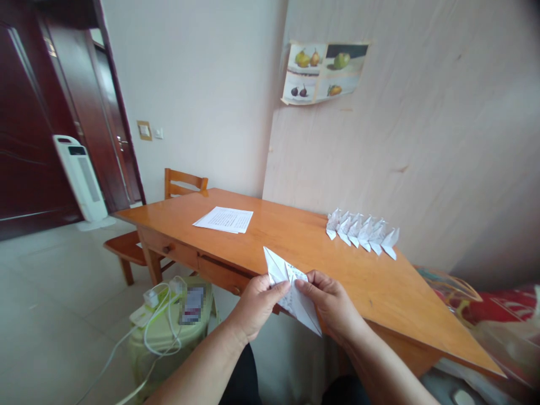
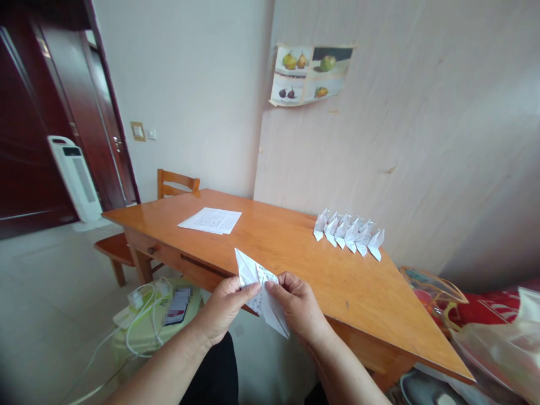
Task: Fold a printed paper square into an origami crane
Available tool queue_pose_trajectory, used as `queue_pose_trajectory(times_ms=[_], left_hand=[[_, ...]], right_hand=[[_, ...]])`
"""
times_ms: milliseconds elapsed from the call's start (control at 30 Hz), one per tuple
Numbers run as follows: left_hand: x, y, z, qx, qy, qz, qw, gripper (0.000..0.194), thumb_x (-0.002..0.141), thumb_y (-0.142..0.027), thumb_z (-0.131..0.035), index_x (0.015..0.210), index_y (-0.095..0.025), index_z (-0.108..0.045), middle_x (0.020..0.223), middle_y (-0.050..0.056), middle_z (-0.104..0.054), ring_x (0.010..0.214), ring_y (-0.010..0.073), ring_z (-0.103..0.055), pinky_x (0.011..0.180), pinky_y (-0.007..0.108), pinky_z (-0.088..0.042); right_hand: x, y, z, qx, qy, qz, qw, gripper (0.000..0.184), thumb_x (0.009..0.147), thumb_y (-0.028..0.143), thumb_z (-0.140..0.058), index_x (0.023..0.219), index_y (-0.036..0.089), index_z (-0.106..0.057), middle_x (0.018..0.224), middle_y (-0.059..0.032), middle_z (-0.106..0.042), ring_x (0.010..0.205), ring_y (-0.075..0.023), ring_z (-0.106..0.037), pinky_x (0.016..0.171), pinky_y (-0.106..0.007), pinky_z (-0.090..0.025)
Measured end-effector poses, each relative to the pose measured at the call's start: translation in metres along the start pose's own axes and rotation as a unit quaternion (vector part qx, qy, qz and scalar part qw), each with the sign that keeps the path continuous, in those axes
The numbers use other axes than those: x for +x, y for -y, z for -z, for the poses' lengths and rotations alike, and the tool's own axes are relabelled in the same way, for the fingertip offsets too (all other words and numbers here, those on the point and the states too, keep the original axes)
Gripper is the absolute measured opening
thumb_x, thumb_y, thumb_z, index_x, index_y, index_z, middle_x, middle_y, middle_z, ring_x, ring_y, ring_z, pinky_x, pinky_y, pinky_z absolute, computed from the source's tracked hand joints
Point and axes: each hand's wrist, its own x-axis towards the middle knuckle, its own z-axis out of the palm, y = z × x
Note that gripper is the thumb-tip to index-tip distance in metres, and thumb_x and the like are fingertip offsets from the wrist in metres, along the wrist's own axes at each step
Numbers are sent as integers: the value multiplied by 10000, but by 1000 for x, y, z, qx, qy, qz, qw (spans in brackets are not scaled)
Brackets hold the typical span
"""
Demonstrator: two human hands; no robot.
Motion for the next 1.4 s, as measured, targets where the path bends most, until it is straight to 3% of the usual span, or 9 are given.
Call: queue_pose_trajectory(times_ms=[200, 400, 533, 733, 967, 1167, 1400], left_hand=[[-3, -1, 6, -9, 14, -4, 1000, 341, 871, -351, -717, 1127, -127, -713, 975, 99, -739, 844, 209, -671, 813, 334, -538], [-4, -1, 6, -1, -2, 0, 1000, 338, 845, -368, -737, 1073, -123, -694, 956, 108, -734, 801, 224, -669, 682, 327, -563], [-6, -1, 4, -5, 0, -10, 1000, 328, 827, -370, -753, 1042, -129, -697, 948, 94, -731, 795, 210, -661, 709, 328, -559], [-6, -2, 6, 3, -5, -12, 1000, 329, 796, -398, -778, 1007, -158, -698, 935, 63, -727, 839, 201, -655, 795, 321, -527], [-7, 3, 14, 64, -13, 14, 998, 345, 854, -486, -694, 826, -144, -654, 766, 44, -681, 726, 181, -643, 716, 308, -517], [-5, 8, 15, 89, -27, -3, 996, 308, 855, -437, -702, 854, -131, -662, 786, 59, -681, 747, 190, -649, 679, 299, -514], [-5, 10, 13, 85, -14, -10, 996, 329, 857, -458, -705, 885, -132, -675, 818, 74, -702, 719, 178, -638, 671, 293, -504]], right_hand=[[-3, 0, -2, 21, -13, -7, 1000, 345, 810, 461, -779, 792, 181, -578, 650, 9, -629, 534, -107, -509, 523, -240, -384], [-11, 4, -8, 18, 91, -32, 995, 364, 813, 376, -793, 1092, 182, -663, 953, -44, -725, 821, -191, -653, 770, -320, -487], [-14, 3, -11, 19, 99, -27, 995, 299, 819, 363, -783, 1038, 177, -700, 978, -53, -737, 854, -194, -659, 830, -329, -478], [-13, 1, -11, 28, 83, -31, 996, 303, 774, 394, -814, 978, 190, -723, 922, -43, -744, 785, -181, -654, 776, -309, -475], [-14, 0, -11, 40, 94, -21, 995, 306, 802, 369, -793, 1037, 185, -728, 1004, -59, -748, 874, -199, -664, 862, -338, -472], [-14, 2, -8, 14, 88, -35, 995, 347, 803, 411, -793, 1034, 173, -696, 981, -59, -734, 865, -203, -653, 816, -328, -476], [-15, 9, -7, 19, -26, -21, 999, 358, 768, 500, -800, 793, 191, -620, 685, 1, -649, 597, -138, -548, 584, -263, -427]])
